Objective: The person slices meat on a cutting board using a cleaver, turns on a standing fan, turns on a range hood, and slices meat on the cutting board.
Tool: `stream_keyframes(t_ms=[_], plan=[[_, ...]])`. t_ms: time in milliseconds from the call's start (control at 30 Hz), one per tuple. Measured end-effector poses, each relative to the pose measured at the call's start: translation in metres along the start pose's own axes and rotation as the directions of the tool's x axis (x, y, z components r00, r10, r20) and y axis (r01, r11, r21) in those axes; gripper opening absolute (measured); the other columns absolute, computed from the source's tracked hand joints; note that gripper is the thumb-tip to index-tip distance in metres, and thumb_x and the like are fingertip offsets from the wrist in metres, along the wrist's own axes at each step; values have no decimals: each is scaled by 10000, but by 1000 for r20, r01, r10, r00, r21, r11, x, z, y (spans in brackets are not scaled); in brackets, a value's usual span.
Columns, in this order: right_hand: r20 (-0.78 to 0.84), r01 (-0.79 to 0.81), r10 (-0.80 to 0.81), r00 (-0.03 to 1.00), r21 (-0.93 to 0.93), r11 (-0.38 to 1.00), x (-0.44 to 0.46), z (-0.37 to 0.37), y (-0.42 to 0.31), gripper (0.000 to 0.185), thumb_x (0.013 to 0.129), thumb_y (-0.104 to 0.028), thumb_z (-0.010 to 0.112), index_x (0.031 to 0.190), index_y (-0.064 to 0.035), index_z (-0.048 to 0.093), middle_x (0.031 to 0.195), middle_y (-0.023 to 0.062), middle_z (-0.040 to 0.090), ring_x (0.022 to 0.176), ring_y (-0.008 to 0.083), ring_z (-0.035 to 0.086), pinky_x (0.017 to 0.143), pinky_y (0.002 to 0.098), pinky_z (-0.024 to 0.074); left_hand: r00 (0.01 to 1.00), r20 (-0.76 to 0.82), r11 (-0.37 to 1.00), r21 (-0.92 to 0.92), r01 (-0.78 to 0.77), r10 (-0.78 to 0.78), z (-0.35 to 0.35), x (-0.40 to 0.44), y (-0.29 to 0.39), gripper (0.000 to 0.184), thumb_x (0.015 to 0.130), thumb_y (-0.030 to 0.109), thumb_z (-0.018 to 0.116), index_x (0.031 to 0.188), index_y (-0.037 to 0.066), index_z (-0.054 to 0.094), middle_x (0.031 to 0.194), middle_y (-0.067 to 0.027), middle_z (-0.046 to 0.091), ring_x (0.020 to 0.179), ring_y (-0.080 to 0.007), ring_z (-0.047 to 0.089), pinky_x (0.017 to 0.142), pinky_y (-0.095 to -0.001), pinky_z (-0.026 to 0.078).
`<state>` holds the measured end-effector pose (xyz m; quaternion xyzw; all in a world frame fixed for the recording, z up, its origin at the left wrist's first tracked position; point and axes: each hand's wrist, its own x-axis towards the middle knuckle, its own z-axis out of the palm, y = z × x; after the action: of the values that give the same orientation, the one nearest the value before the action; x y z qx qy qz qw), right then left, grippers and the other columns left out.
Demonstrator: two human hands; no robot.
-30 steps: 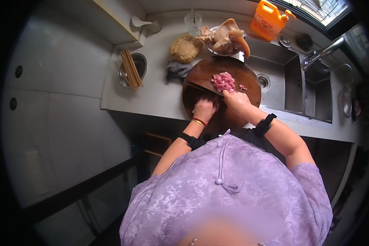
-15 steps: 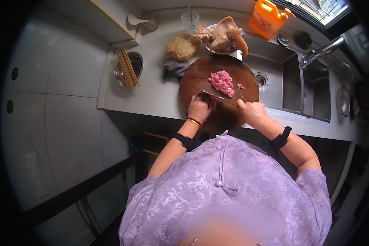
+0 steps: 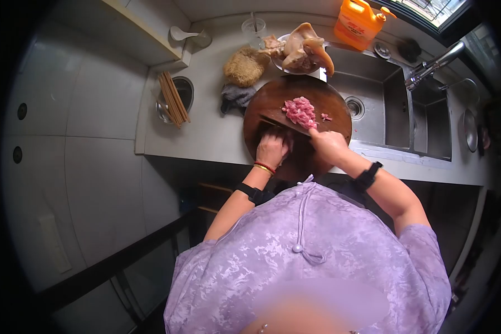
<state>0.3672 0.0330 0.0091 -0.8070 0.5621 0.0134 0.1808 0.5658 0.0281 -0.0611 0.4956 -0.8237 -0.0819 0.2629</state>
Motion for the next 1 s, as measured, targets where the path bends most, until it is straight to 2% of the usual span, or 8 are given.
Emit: stream_keyframes(t_ms=[67,167,300,400,567,633,700,1000], plan=[[31,-68,68,997,14,998,-16,-11,13,122,797,-115,467,894,-41,481,703,180,620,691,334,625,564,447,482,999,-33,1000,25,-16,17,4,-2,0,239,737,162,573,924,13,568,950,-142,564,920,-296,535,843,-373,427],[66,-57,59,996,-37,998,-32,-37,14,118,781,-96,473,887,-43,476,703,187,620,694,335,624,568,451,475,997,-77,999,32,-24,26,5,-1,3,229,744,156,565,926,17,563,958,-148,559,933,-301,529,852,-377,420],[165,-28,33,986,-35,999,-33,-33,1,117,751,-45,469,868,-35,472,702,193,618,688,352,620,565,458,472,996,-69,997,-70,43,-48,5,-1,2,236,742,177,576,917,19,559,941,-155,557,923,-315,523,840,-389,421],[103,-18,18,994,-7,1000,-2,-14,-12,123,772,-70,464,886,-26,482,713,197,618,692,349,624,558,450,482,998,-28,998,-15,54,-55,4,-5,2,264,745,197,582,943,24,563,955,-156,559,922,-320,525,831,-395,425],[-23,66,-66,998,21,998,25,-1,-36,112,796,-103,463,887,-39,463,682,172,616,659,336,624,533,439,484,996,-84,999,-36,12,-15,0,-2,2,333,739,169,571,1062,84,562,1001,-140,556,928,-318,527,829,-379,436],[16,-10,10,1000,-22,1000,15,-9,-22,111,810,-126,464,887,-46,462,687,177,614,662,341,621,541,443,482,999,-42,999,-42,30,-32,-2,-2,2,318,735,159,575,1040,69,562,1006,-133,555,943,-307,523,834,-369,436],[-24,-105,107,994,61,993,8,-10,0,172,833,-193,498,919,-45,495,744,188,627,701,353,621,607,457,485,998,-60,999,36,-11,13,2,-1,1,300,724,147,577,1009,56,561,1005,-121,554,944,-294,524,839,-360,434],[-74,-93,97,993,59,994,-14,-33,4,159,849,-204,474,874,-49,450,692,193,607,675,378,596,581,492,449,995,-95,1000,-8,-6,5,2,-2,3,268,722,149,573,960,28,555,999,-121,545,953,-281,509,858,-373,413]])
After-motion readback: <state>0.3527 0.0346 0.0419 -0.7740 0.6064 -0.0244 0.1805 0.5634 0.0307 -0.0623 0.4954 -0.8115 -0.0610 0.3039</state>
